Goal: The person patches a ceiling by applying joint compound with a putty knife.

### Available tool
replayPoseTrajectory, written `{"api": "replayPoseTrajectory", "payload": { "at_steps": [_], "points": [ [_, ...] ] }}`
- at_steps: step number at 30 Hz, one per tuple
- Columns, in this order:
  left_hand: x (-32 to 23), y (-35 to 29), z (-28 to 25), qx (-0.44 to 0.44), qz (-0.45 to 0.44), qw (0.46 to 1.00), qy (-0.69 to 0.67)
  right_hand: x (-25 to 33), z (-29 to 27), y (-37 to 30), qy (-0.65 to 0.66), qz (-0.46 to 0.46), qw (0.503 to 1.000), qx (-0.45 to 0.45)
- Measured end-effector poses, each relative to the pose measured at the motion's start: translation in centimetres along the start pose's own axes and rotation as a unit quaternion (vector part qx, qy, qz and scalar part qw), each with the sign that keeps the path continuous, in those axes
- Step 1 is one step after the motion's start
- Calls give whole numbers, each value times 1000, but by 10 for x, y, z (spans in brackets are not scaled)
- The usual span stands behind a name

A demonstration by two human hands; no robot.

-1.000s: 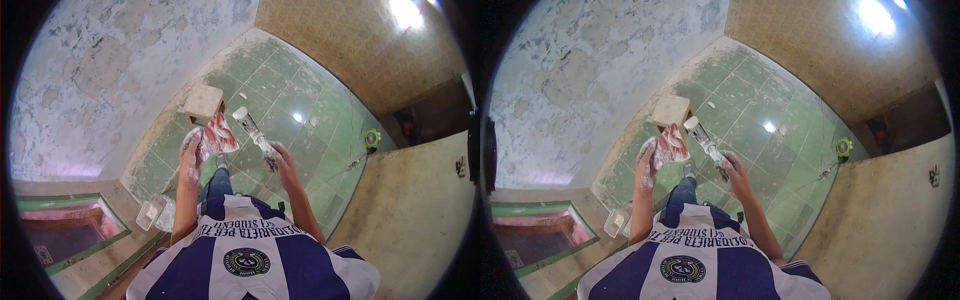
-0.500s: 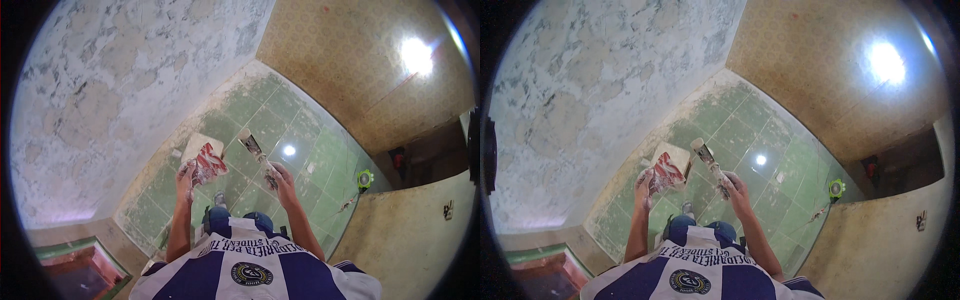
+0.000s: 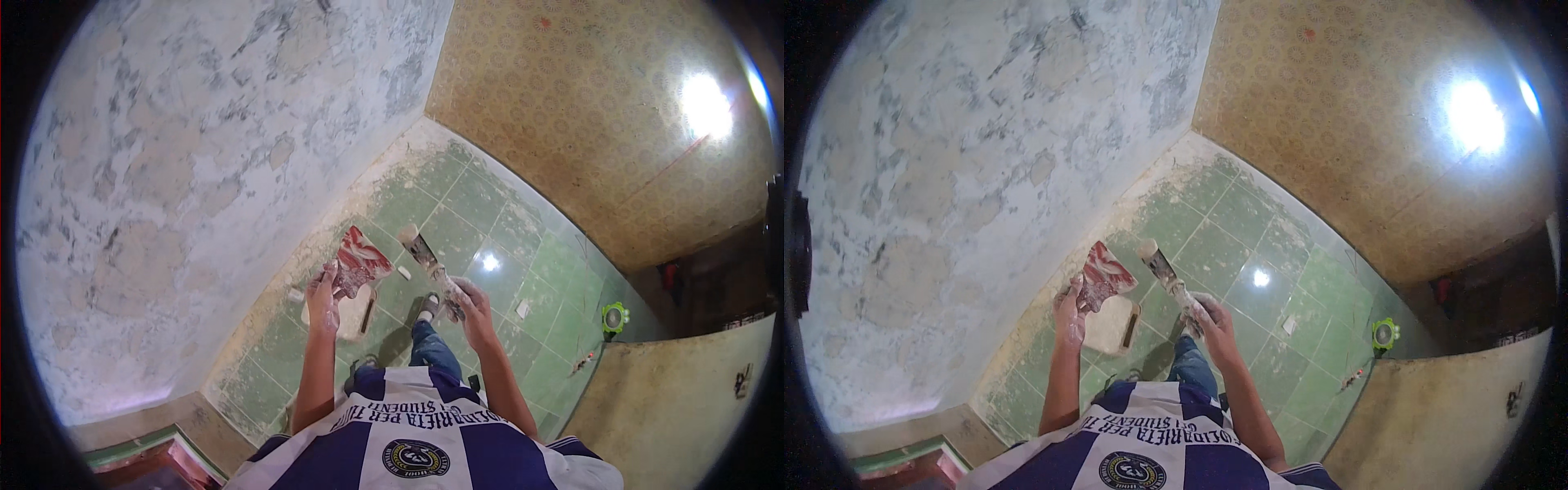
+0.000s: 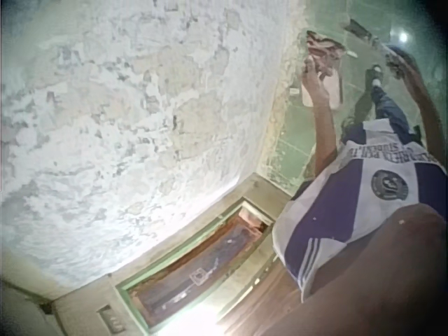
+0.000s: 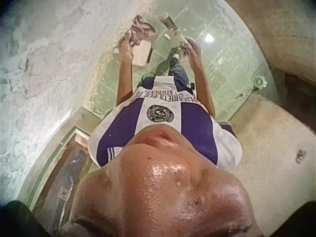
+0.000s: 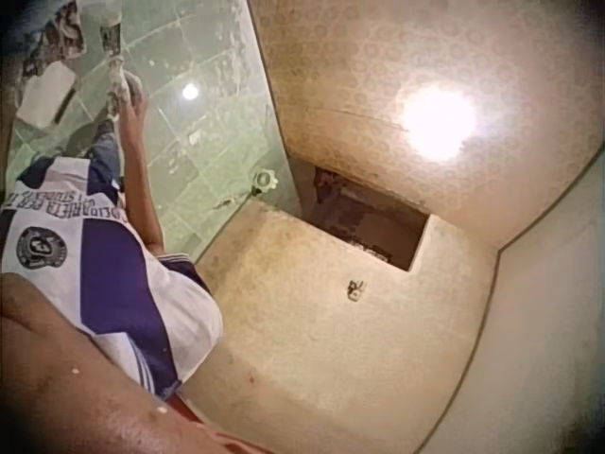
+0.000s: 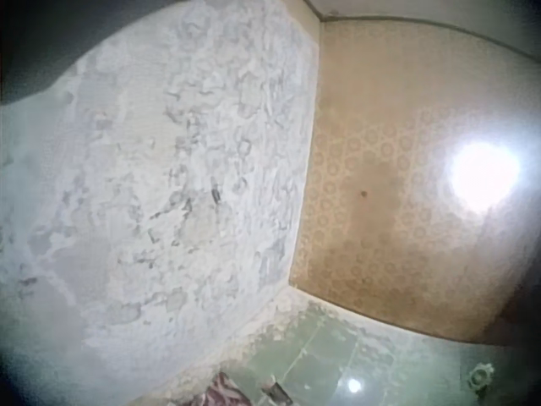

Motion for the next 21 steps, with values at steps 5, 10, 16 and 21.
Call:
{"api": "replayPoseTrajectory", "payload": {
  "at_steps": [5,10,16,21],
  "points": [
    [-2,40,100,14,36,998,-43,12,-37,100,-20,6,1000,-7],
    [14,73,177,-68,4,997,-39,40,-82,212,-13,19,1000,9],
    [24,145,254,-51,54,996,-42,60,-116,340,-55,27,998,4],
    [20,220,330,-95,78,990,-69,69,-127,443,-49,38,997,-40]
  ]
}}
Point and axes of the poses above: each hand's wrist, its own y-axis towards the middle knuckle, its own z-axis out of the palm, x = y × z, the point moved 3 cm from there along y, towards the middle knuckle, and after that the axes turned 12 degrees about -x, right-handed, at the moved point
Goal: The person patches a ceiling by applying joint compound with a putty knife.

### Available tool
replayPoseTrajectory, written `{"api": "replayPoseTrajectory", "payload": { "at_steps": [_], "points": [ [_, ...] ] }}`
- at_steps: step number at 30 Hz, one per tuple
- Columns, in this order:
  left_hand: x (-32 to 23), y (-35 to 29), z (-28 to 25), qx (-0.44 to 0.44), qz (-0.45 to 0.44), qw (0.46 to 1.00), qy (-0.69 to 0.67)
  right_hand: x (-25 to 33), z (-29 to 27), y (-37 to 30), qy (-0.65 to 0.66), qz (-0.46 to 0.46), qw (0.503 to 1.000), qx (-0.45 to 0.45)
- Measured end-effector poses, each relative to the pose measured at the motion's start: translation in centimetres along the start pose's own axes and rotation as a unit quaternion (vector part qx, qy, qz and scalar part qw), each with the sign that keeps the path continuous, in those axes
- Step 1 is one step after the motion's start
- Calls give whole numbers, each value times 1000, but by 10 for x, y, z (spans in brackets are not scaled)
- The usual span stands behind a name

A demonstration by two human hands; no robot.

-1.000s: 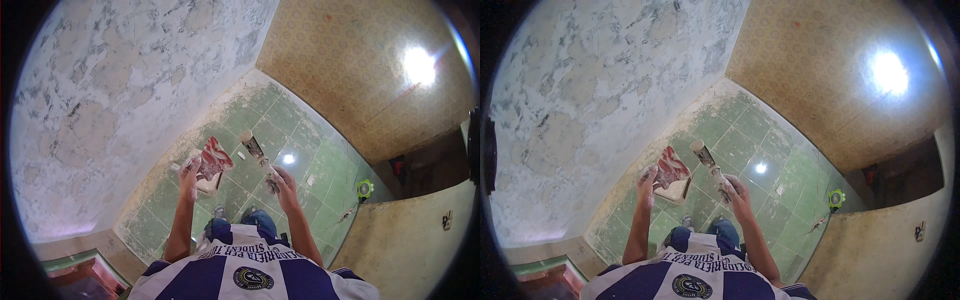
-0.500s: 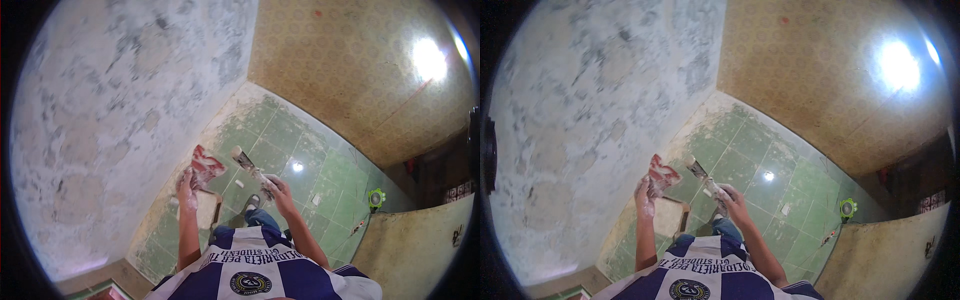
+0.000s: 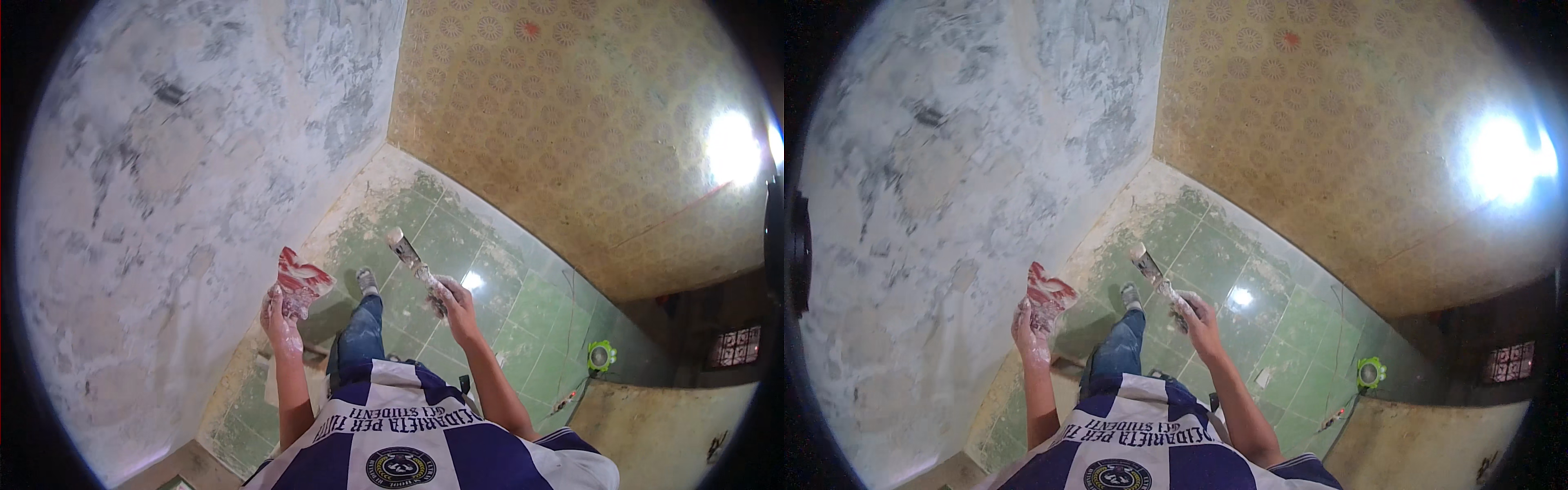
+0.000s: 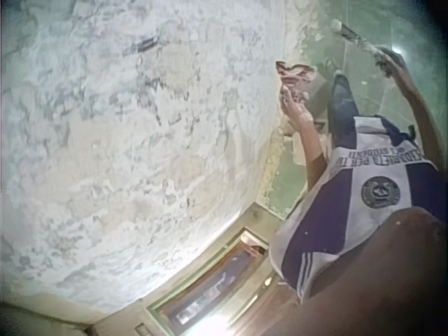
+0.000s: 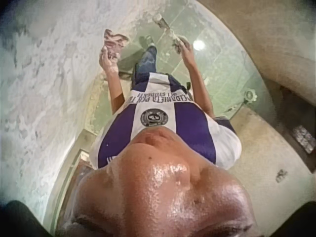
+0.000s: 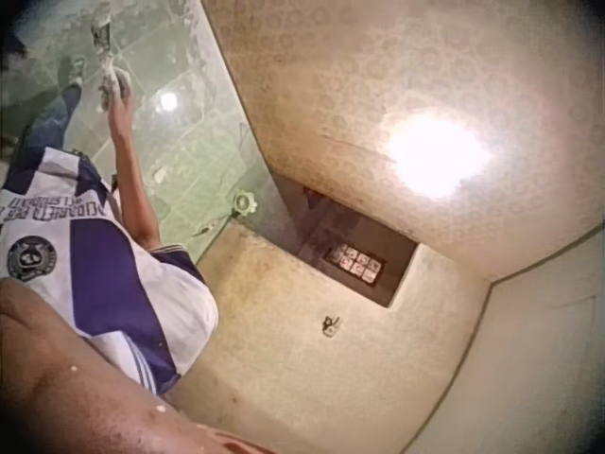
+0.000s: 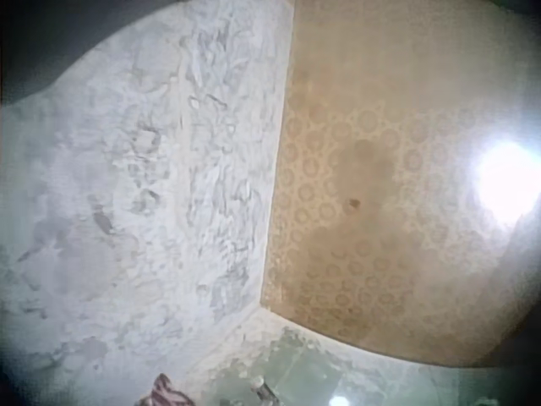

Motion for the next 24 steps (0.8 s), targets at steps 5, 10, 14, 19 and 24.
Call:
{"api": "replayPoseTrajectory", "payload": {
  "at_steps": [5,10,14,19,24],
  "points": [
    [41,85,110,47,-47,998,-1,10,14,125,-47,-25,998,-25],
    [33,149,266,49,-56,997,35,69,43,239,-51,-42,996,-58],
    [31,191,353,123,-16,990,60,110,63,311,-14,-50,997,-57],
    [42,220,457,201,-51,978,7,147,78,400,18,-73,997,-10],
    [48,233,532,216,-146,965,21,183,82,493,55,-147,984,88]
  ]
}}
Point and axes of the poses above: each hand's wrist, its own y-axis towards the middle knuckle, its own z-axis out of the palm, x = y × z, the point moved 3 cm from there along y, towards the middle knuckle, and after that the axes turned 12 degrees about -x, right-handed, at the moved point
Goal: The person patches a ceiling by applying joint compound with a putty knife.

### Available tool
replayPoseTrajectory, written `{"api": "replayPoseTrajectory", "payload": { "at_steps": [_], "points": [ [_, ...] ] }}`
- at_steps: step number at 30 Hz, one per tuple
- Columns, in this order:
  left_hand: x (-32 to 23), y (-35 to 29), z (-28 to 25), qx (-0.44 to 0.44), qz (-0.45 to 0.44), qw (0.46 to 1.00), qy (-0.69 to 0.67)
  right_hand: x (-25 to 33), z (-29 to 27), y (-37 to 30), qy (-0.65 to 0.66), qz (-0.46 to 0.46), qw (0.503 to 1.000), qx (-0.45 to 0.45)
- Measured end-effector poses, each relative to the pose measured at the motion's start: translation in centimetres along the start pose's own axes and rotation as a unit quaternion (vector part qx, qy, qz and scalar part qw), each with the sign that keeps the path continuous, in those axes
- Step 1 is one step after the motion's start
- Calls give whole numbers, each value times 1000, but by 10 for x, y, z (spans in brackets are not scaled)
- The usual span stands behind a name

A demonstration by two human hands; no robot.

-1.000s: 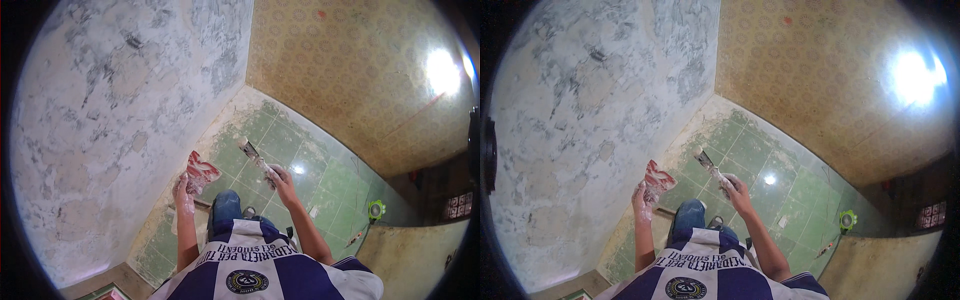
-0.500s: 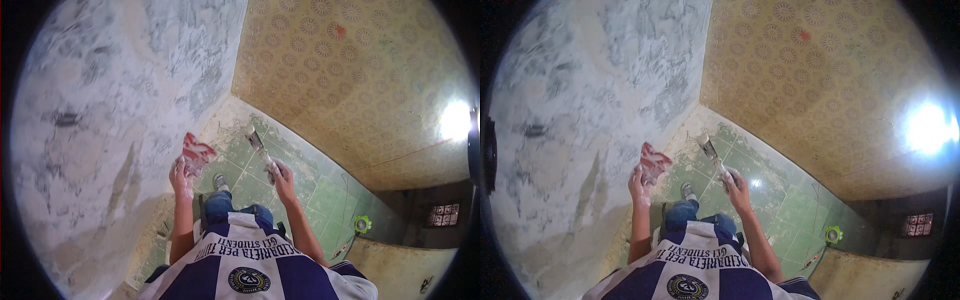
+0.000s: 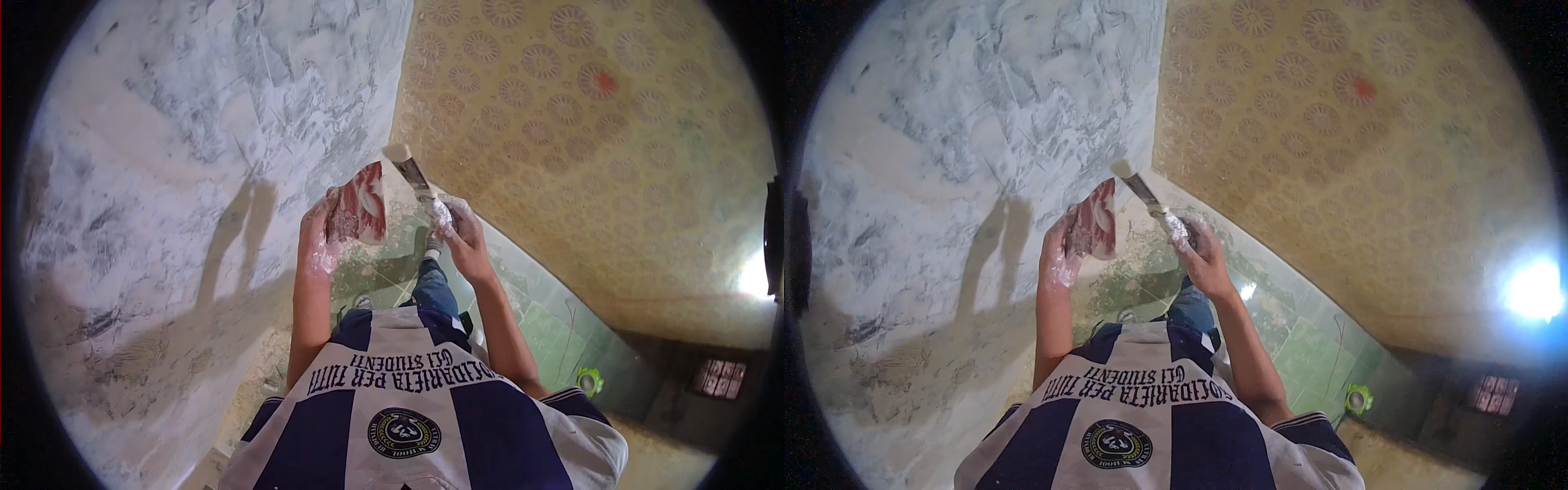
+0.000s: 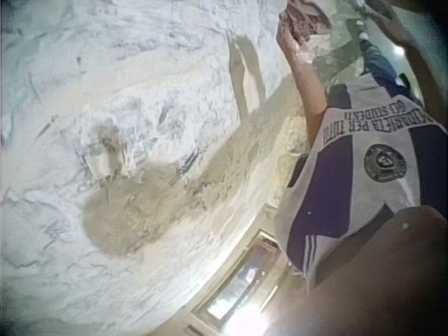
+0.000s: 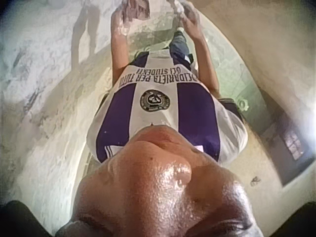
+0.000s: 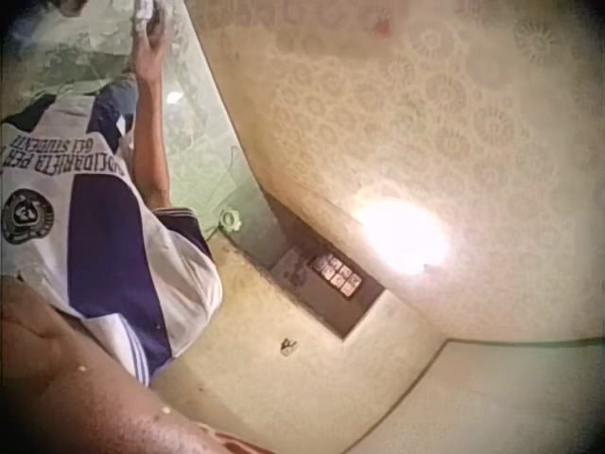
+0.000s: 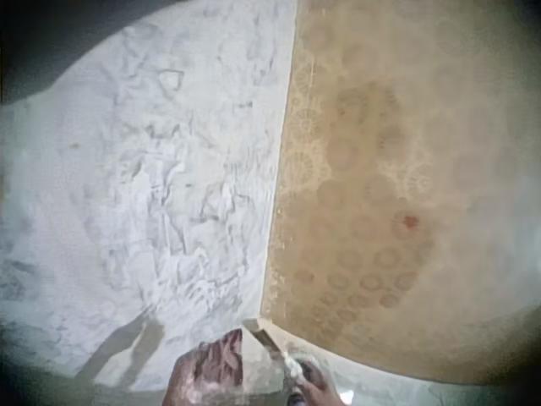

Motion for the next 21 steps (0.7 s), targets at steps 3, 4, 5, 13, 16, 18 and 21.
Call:
{"api": "replayPoseTrajectory", "payload": {
  "at_steps": [3,4,5,13,16,18,21],
  "points": [
    [3,32,33,35,38,999,-12,7,-7,62,8,8,997,80],
    [3,48,34,22,157,981,111,9,-7,83,8,15,995,95],
    [3,58,44,8,266,935,233,13,-12,104,-57,-66,990,112],
    [18,127,75,-139,227,964,11,1,-68,253,-117,-130,963,203],
    [23,116,64,-214,264,940,21,1,-79,286,-151,-130,950,241],
    [10,87,85,-202,199,956,-75,-11,-90,301,-136,-82,956,247],
    [21,58,89,-209,170,951,-154,-15,-83,305,-87,-33,959,267]
  ]
}}
Point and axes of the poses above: each hand's wrist, its own y-axis towards the middle knuckle, its own z-axis out of the palm, x = y × z, the point moved 3 cm from there along y, towards the middle knuckle, and after that the axes turned 12 degrees about -x, right-handed, at the moved point
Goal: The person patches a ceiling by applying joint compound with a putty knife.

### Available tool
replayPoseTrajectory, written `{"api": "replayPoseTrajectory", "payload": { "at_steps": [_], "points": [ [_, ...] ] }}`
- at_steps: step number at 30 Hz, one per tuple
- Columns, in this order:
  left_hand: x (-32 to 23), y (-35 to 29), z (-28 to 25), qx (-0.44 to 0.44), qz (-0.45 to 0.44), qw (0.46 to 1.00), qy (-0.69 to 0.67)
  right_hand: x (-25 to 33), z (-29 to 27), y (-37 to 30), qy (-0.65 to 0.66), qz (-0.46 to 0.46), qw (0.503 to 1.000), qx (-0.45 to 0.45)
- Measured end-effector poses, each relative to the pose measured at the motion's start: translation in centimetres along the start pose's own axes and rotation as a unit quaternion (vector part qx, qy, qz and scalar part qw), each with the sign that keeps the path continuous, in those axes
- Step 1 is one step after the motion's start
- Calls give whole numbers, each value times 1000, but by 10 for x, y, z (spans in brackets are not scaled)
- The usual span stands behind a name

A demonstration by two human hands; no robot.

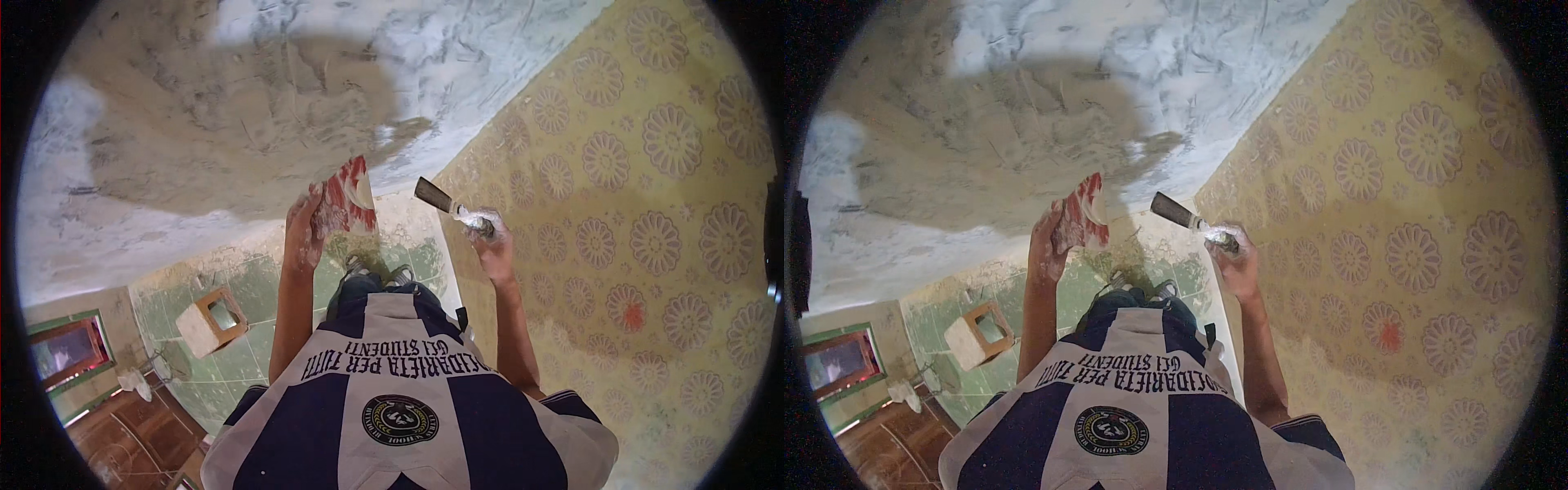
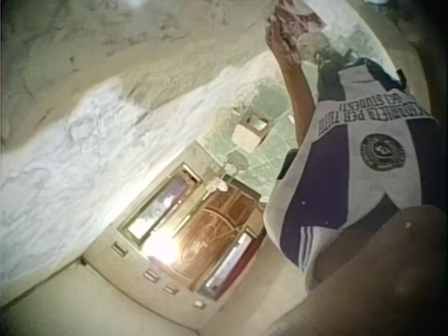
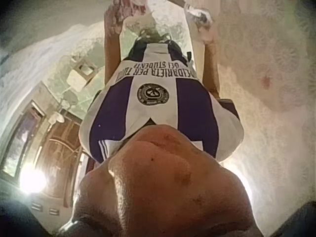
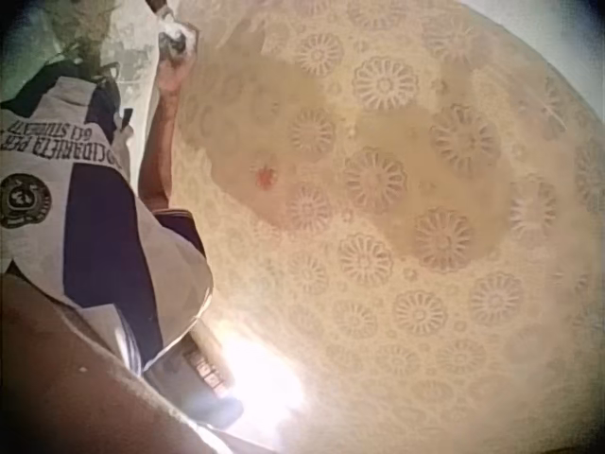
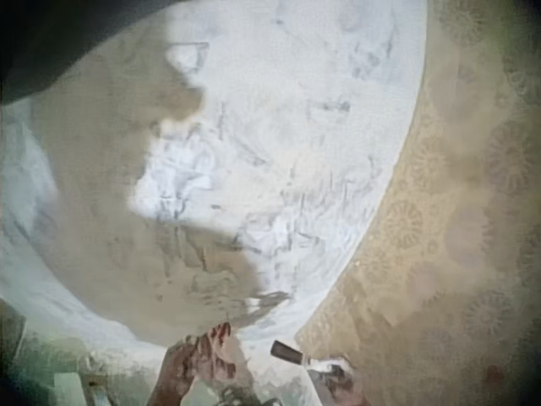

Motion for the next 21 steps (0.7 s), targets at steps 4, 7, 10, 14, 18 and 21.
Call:
{"api": "replayPoseTrajectory", "payload": {
  "at_steps": [4,7,10,14,18,21],
  "points": [
    [13,-9,-41,-67,37,996,34,2,27,14,60,46,995,-65],
    [41,6,-88,-101,38,992,70,4,38,22,55,47,996,-43],
    [58,16,-106,-121,21,990,73,4,44,30,4,45,999,8],
    [87,47,-129,-130,-40,989,64,-4,56,35,-12,40,998,43],
    [133,90,-166,-102,-74,992,34,-34,52,23,42,121,991,-25],
    [166,120,-186,-104,-81,991,6,-57,45,26,48,175,981,-71]
  ]
}}
Point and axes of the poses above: each hand's wrist, its own y-axis towards the middle knuckle, its own z-axis out of the palm, x = y × z, the point moved 3 cm from there along y, towards the middle knuckle, and after that the axes turned 12 degrees about -x, right-handed, at the moved point
